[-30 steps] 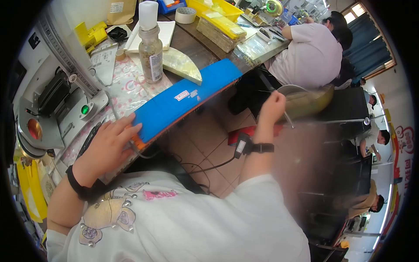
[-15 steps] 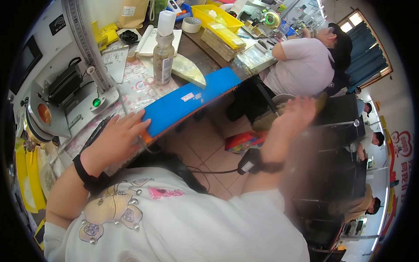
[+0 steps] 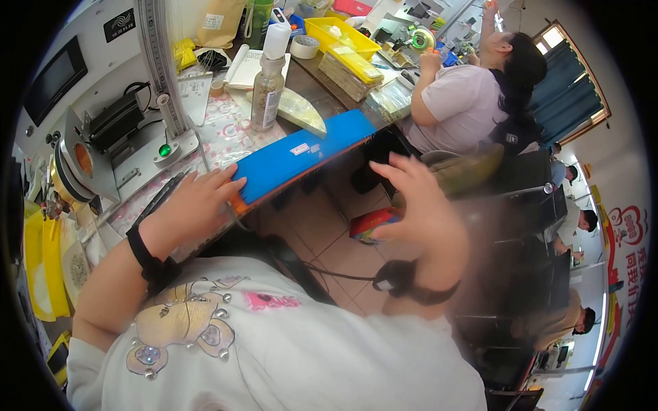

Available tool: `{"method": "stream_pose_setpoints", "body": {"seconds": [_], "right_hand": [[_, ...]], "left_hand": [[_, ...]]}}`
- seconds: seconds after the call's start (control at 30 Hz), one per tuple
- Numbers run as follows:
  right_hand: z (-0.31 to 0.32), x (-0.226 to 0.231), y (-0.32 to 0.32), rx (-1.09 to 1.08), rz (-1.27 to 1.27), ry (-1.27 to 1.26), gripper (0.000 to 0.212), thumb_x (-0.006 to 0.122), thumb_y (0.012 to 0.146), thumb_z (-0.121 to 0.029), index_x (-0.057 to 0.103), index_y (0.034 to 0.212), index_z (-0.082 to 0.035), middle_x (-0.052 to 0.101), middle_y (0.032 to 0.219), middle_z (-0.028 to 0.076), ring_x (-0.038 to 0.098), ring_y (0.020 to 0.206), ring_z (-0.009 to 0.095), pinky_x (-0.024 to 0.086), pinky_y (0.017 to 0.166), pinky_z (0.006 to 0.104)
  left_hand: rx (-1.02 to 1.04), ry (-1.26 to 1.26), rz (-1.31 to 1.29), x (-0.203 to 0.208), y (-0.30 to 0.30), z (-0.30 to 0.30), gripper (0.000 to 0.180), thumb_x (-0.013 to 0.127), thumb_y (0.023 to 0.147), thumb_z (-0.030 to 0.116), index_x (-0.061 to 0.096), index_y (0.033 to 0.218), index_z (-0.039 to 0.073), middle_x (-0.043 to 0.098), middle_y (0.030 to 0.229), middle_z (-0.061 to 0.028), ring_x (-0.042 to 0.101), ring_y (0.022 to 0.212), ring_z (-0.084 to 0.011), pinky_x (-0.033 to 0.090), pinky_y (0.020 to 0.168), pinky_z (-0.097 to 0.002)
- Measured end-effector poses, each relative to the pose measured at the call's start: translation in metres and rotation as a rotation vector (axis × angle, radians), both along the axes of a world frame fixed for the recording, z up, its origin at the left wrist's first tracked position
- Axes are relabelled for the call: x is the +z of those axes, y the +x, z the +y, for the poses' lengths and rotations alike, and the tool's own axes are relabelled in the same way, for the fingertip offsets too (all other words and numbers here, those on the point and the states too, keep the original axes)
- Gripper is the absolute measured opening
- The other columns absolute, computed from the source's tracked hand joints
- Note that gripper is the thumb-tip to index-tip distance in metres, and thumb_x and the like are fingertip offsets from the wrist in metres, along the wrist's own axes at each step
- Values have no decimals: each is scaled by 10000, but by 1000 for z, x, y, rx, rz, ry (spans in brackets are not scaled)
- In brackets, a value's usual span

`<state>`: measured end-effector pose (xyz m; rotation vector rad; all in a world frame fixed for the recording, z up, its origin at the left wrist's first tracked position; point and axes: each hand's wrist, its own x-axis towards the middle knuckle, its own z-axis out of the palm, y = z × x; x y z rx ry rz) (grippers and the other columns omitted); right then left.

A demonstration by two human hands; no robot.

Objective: Assembling small electronic components using a winding machine and adhesive.

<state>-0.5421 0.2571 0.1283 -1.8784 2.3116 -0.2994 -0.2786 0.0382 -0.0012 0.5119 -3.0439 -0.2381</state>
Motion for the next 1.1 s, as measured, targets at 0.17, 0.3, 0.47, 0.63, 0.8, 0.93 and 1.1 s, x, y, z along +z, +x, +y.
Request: {"method": "stream_pose_setpoints", "body": {"seconds": [0.17, 0.3, 0.47, 0.63, 0.8, 0.93, 1.1], "right_hand": [[-34, -7, 8, 406, -734, -621, 590, 750, 737, -296, 530, 1231, -60, 432, 1360, 138, 399, 1267, 266, 328, 1014, 400], [-67, -58, -33, -530, -840, -820, 237, 614, 811, -38, 566, 1041, -10, 596, 1051, 89, 558, 1005, 173, 451, 872, 292], [-72, -88, 0, -26, -724, -773, 141, 475, 798, 37, 588, 858, -23, 588, 794, 63, 546, 680, 115, 434, 603, 214], [-90, -72, 66, 244, -465, -481, 312, 589, 721, -58, 608, 1031, -24, 579, 1091, 129, 552, 942, 220, 447, 810, 316], [-129, -15, 154, 487, -32, -235, 528, 679, 678, -110, 566, 1193, -79, 431, 1346, 170, 418, 1218, 373, 334, 1018, 428], [-161, 2, 221, 816, -263, -210, 423, 656, 714, -64, 598, 1133, -68, 608, 1032, 130, 584, 916, 272, 447, 793, 374], [-213, -31, 317, 1040, -228, 119, 250, 592, 794, -103, 615, 1042, -79, 632, 763, 99, 604, 676, 270, 462, 606, 371]], "left_hand": [[-6, 2, 22, -3, 0, -2, 655, 690, 750, 168, 411, 1342, 146, 354, 1431, -125, 416, 1261, -285, 352, 1006, -490], [17, 85, 8, 5, 2, -2, 648, 676, 745, 151, 421, 1341, 154, 362, 1429, -120, 413, 1266, -285, 349, 1008, -496], [-50, -56, 128, 5, 24, -14, 632, 663, 744, 148, 437, 1334, 161, 438, 1375, -112, 419, 1264, -273, 353, 996, -501], [8, 29, 509, 40, 68, -18, 275, 646, 746, 154, 625, 1006, 66, 618, 867, -91, 586, 836, -290, 450, 747, -397], [259, 73, 369, 77, 157, 4, 145, 647, 741, 170, 587, 686, 49, 562, 682, -115, 557, 693, -321, 441, 628, -413], [467, 131, 396, 75, 223, 29, 187, 631, 757, 191, 565, 648, 53, 542, 621, -134, 546, 636, -339, 434, 584, -428], [624, 243, 135, 68, 265, 56, 104, 614, 760, 153, 573, 768, 57, 579, 653, -139, 584, 655, -349, 451, 593, -452]]}}
